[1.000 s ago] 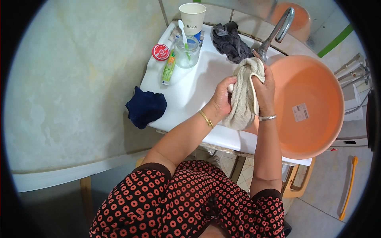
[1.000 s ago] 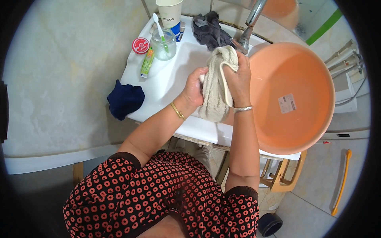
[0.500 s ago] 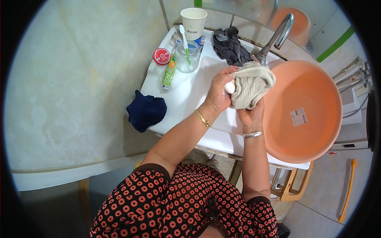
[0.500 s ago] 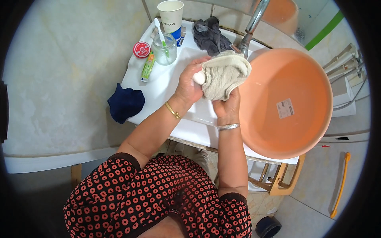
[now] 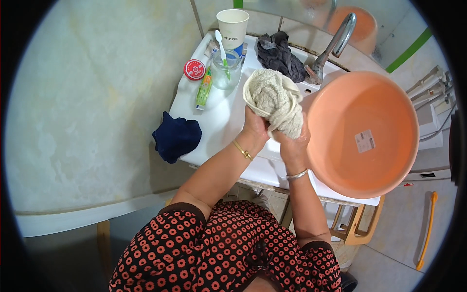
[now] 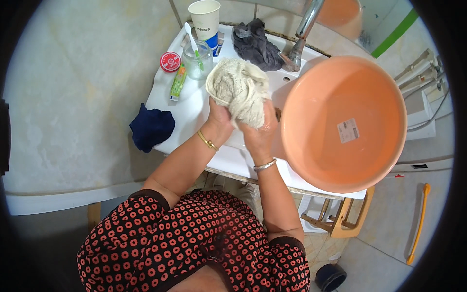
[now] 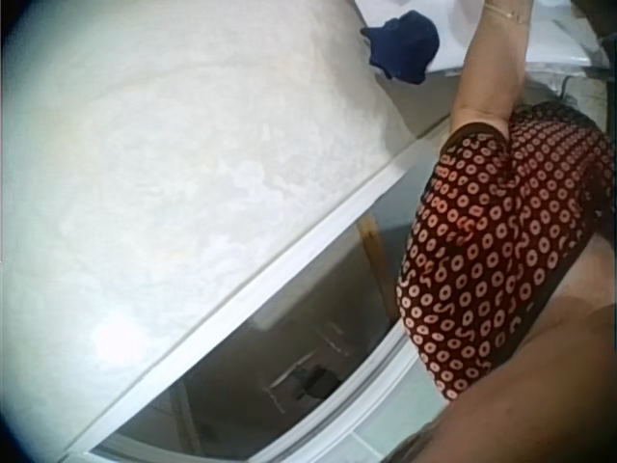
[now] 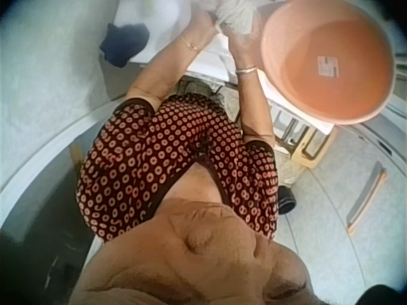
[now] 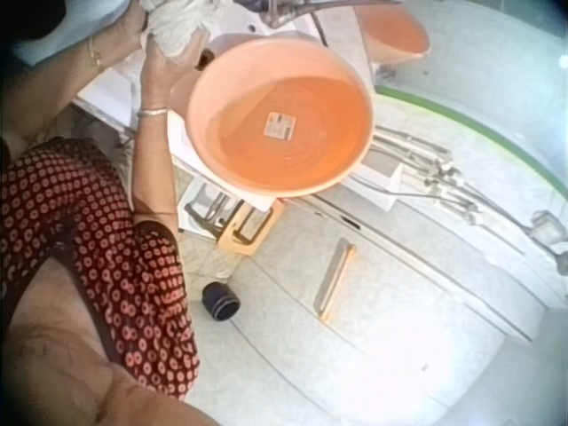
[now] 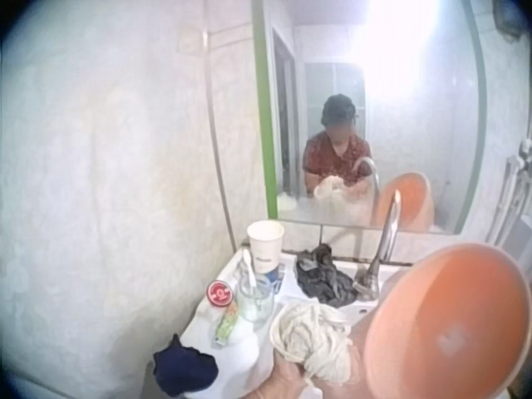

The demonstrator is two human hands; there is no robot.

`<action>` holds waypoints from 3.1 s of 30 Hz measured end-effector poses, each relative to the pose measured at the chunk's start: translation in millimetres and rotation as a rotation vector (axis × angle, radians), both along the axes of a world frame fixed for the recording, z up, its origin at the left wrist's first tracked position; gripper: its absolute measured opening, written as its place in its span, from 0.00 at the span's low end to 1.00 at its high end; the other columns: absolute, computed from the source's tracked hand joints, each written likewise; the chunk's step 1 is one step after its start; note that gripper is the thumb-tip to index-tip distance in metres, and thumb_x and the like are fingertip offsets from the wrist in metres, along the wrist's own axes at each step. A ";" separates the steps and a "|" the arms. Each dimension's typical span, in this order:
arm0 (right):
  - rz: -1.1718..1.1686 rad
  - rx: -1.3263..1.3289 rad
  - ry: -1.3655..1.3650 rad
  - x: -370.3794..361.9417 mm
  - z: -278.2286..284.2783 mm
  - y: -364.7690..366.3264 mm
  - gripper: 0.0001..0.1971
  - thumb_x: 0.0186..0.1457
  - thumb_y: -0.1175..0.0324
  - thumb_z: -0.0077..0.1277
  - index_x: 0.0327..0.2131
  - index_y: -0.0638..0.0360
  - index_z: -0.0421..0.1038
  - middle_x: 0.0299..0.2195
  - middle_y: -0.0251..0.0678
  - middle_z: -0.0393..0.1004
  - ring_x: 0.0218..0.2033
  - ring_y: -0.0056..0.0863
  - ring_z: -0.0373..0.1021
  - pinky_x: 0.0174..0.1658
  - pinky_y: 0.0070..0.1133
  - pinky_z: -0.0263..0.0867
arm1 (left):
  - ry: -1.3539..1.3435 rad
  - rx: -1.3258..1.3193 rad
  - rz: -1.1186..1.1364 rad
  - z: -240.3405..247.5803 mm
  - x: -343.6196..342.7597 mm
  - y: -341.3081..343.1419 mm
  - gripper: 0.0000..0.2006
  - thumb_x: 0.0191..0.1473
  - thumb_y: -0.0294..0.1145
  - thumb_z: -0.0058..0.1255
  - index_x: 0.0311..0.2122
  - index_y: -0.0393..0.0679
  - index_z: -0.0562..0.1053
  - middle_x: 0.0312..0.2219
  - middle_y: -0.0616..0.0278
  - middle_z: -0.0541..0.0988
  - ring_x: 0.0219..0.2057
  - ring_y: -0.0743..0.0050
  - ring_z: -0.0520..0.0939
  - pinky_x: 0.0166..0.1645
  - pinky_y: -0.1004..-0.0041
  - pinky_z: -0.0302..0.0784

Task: The person rubs soap onto clothes by hand, scrubs them in a washbasin, and rinses them under running water from a sink faucet.

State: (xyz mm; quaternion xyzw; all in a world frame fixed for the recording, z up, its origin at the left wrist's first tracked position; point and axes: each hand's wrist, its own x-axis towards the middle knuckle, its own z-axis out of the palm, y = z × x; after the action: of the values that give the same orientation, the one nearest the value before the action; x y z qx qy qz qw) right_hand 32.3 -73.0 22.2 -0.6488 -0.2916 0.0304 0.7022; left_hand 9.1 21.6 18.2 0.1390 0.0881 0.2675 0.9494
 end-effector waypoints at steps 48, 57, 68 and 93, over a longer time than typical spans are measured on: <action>-0.123 -0.532 -1.095 10.1 32.5 -15.7 0.08 0.29 0.79 0.44 0.21 0.60 0.66 0.29 0.36 0.63 0.26 0.35 0.59 0.28 0.26 0.59 | 0.355 -0.220 -0.177 -24.0 9.7 25.2 0.08 0.42 0.23 0.36 0.32 0.38 0.63 0.28 0.53 0.69 0.31 0.58 0.73 0.39 0.62 0.70; 0.255 -0.297 -0.275 49.5 39.2 -15.4 0.16 0.28 0.83 0.45 0.29 0.60 0.68 0.32 0.39 0.67 0.35 0.35 0.64 0.39 0.22 0.60 | -0.059 -0.048 -0.591 -26.8 7.9 28.9 0.16 0.49 0.36 0.39 0.41 0.39 0.64 0.37 0.56 0.70 0.38 0.65 0.72 0.44 0.66 0.68; 0.396 -0.180 0.302 55.6 48.7 0.6 0.27 0.38 0.70 0.45 0.47 0.61 0.58 0.45 0.40 0.58 0.45 0.28 0.57 0.48 0.18 0.52 | -0.044 0.053 -0.482 -21.3 -0.4 10.1 0.26 0.44 0.42 0.46 0.48 0.44 0.59 0.42 0.57 0.67 0.45 0.60 0.68 0.51 0.61 0.59; -0.471 -0.353 -0.136 93.6 168.8 -168.0 0.21 0.45 0.76 0.42 0.45 0.71 0.58 0.32 0.43 0.70 0.30 0.21 0.66 0.31 0.14 0.62 | -0.056 -0.097 -0.307 -25.5 -45.8 32.9 0.25 0.45 0.42 0.41 0.49 0.42 0.59 0.46 0.54 0.64 0.48 0.59 0.64 0.53 0.61 0.55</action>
State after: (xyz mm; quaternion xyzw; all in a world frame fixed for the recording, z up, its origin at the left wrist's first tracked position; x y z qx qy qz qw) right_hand 125.9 -241.0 190.9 -0.8111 -0.1695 -0.1265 0.5454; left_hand -36.7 54.5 -7.3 0.0971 0.0523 0.1183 0.9868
